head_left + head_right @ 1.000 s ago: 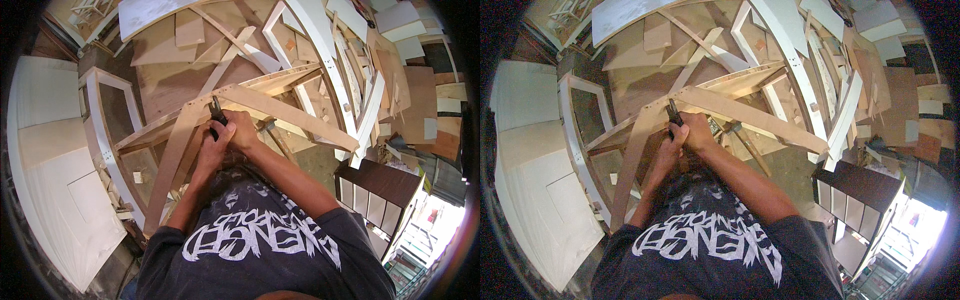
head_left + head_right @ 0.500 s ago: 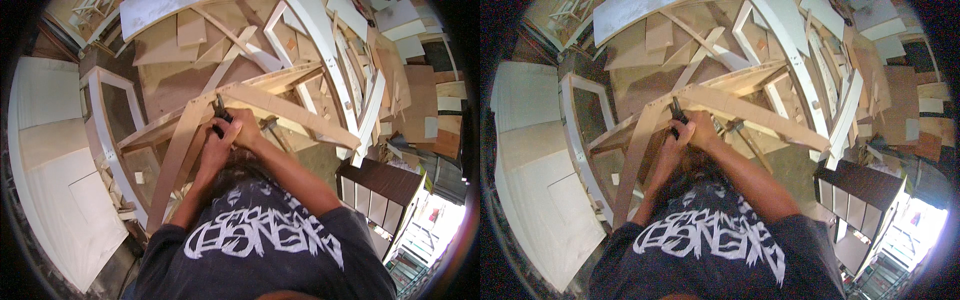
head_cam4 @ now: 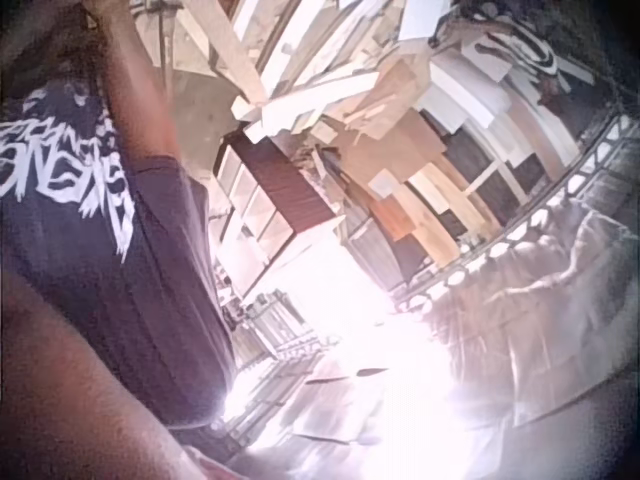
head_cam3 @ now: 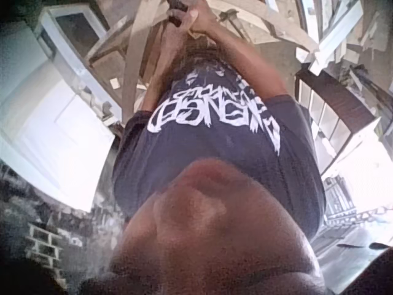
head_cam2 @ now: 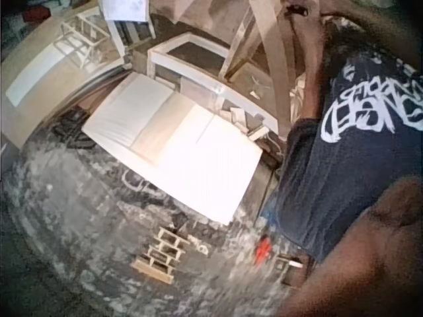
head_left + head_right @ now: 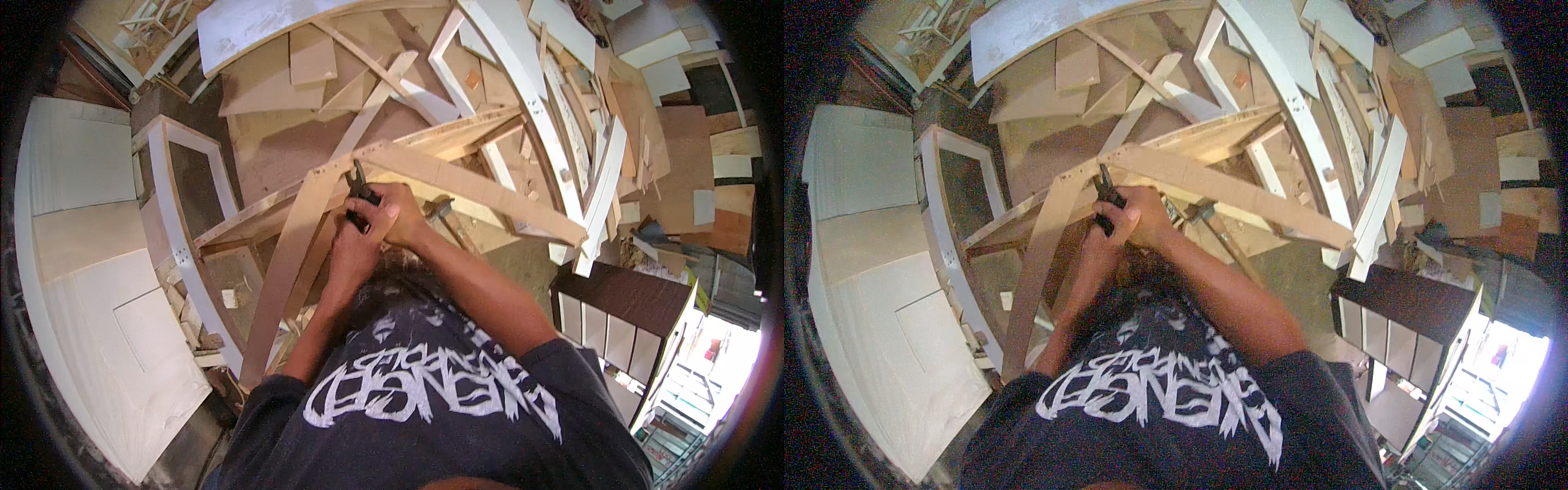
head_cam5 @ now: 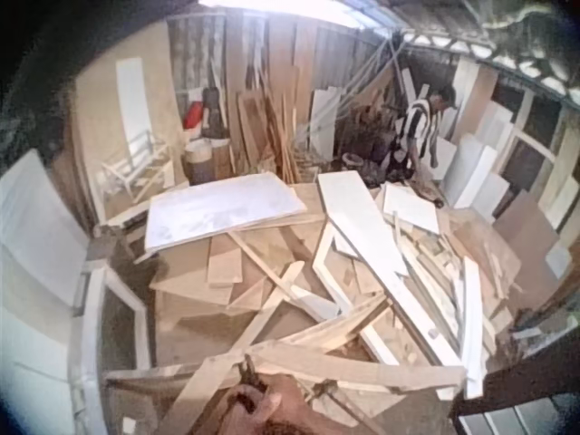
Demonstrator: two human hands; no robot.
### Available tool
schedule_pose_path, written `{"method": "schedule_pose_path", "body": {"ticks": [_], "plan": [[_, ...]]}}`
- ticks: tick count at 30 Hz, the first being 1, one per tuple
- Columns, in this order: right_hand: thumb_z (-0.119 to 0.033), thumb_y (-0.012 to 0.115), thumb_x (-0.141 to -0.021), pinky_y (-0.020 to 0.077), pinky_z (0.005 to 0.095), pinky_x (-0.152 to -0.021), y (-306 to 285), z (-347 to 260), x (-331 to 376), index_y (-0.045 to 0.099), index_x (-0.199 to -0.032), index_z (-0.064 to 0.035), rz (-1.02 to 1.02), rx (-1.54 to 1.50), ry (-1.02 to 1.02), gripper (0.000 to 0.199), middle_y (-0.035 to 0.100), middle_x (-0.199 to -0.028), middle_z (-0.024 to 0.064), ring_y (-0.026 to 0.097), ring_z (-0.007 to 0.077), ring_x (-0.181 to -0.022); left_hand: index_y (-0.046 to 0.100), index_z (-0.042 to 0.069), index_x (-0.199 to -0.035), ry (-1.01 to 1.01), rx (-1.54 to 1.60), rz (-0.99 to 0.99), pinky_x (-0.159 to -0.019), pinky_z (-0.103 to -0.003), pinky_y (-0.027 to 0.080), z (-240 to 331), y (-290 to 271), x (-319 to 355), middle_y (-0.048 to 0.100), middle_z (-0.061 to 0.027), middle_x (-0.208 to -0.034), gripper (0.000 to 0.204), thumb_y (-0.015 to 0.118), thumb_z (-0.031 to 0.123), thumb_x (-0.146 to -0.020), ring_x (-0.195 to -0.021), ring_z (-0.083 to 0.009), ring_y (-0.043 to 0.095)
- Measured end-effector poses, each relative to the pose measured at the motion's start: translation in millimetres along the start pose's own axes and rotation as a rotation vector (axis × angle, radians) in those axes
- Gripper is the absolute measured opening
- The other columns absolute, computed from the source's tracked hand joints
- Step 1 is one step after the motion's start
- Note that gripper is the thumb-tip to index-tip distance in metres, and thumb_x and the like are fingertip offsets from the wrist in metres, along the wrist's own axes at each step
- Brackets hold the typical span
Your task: The person assembles wooden furniture by hammering nails into boards, using pliers to pull out or adjust fasteners, and joining panels together.
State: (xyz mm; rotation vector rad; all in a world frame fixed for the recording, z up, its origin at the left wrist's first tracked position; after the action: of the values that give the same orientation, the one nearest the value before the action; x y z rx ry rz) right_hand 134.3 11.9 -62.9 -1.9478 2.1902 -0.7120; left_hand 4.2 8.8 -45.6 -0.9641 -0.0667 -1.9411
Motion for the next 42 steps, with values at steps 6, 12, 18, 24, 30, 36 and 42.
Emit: {"method": "schedule_pose_path", "body": {"ticks": [6,12,18,24,30,36,42], "plan": [[-0.030,0.077,-0.091,0.0480,0.0317,-0.058,10.8,9.6,5.2,0.074,-0.089,0.0003,-0.032,-0.039,0.057,0.030,0.067,-0.068,0.0046,0.058,0.0105,-0.061,0.044,-0.017,-0.130,0.040,-0.034,-0.008,-0.099,-0.046,0.047,-20.7,4.3,-7.1,0.061,-0.0381,-0.121,0.107,0.069,0.073,-0.080,-0.118,-0.0497,0.060],[-0.025,0.077,-0.091,0.0492,0.0292,-0.061,11.7,9.2,1.6,0.075,-0.091,0.0016,-0.086,-0.127,0.088,0.027,0.069,-0.073,0.0022,0.057,0.0085,-0.066,0.044,-0.016,-0.132,-0.006,-0.066,0.024,-0.099,-0.046,0.048,-2.9,-4.3,5.4,0.062,-0.0371,-0.122,0.108,0.069,0.074,-0.079,-0.118,-0.0474,0.062],[-0.022,0.076,-0.093,0.0507,0.0288,-0.063,14.1,21.8,-3.1,0.075,-0.094,0.0018,-0.077,-0.229,0.034,0.024,0.071,-0.077,0.0012,0.059,0.0079,-0.070,0.042,-0.015,-0.136,0.053,-0.052,0.002,-0.099,-0.047,0.049,-16.1,5.2,-9.2,0.062,-0.0365,-0.123,0.108,0.069,0.073,-0.080,-0.118,-0.0466,0.062],[-0.022,0.076,-0.093,0.0507,0.0279,-0.064,28.7,37.1,-2.3,0.076,-0.096,0.0016,-0.138,-0.320,0.091,0.024,0.072,-0.079,0.0010,0.060,0.0088,-0.069,0.045,-0.014,-0.135,0.088,-0.020,0.019,-0.097,-0.045,0.050,-13.3,1.1,-1.2,0.063,-0.0324,-0.125,0.104,0.073,0.069,-0.080,-0.116,-0.0406,0.065],[-0.039,0.079,-0.086,0.0503,0.0362,-0.059,17.1,28.8,-15.1,0.071,-0.079,0.0002,-0.045,-0.232,-0.025,0.041,0.066,-0.063,0.0090,0.059,0.0165,-0.057,0.050,-0.014,-0.126,0.145,0.072,0.038,-0.093,-0.048,0.050,1.3,3.6,7.4,0.065,-0.0343,-0.116,0.094,0.076,0.065,-0.081,-0.109,-0.0451,0.065],[-0.035,0.073,-0.096,0.0462,0.0255,-0.050,7.9,38.6,8.8,0.069,-0.091,-0.0018,-0.134,-0.503,0.080,0.033,0.060,-0.066,0.0000,0.057,0.0100,-0.057,0.056,-0.008,-0.100,0.178,-0.201,0.134,-0.082,-0.049,0.049,-10.0,-18.5,38.3,0.066,-0.0255,-0.088,0.053,0.055,0.045,-0.104,-0.093,-0.0395,0.066],[-0.037,0.068,-0.098,0.0402,0.0200,-0.047,18.9,42.2,57.2,0.062,-0.114,-0.0040,-0.114,-0.739,0.312,0.037,0.059,-0.076,-0.0001,0.050,0.0067,-0.056,0.060,-0.003,-0.113,0.210,0.371,-0.146,-0.080,-0.042,0.049,-89.2,20.6,9.3,0.068,-0.0187,-0.094,0.048,0.048,0.044,-0.108,-0.092,-0.0246,0.065]]}}
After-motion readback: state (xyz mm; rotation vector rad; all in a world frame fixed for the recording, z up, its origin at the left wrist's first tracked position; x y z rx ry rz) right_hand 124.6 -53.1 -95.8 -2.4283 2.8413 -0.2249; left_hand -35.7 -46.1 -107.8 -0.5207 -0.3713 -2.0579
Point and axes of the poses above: each hand's wrist, its own x-axis away from the middle knuckle, its own y-axis out of the palm, z = x × y, the point moved 5 cm from there along -x, towards the middle knuckle
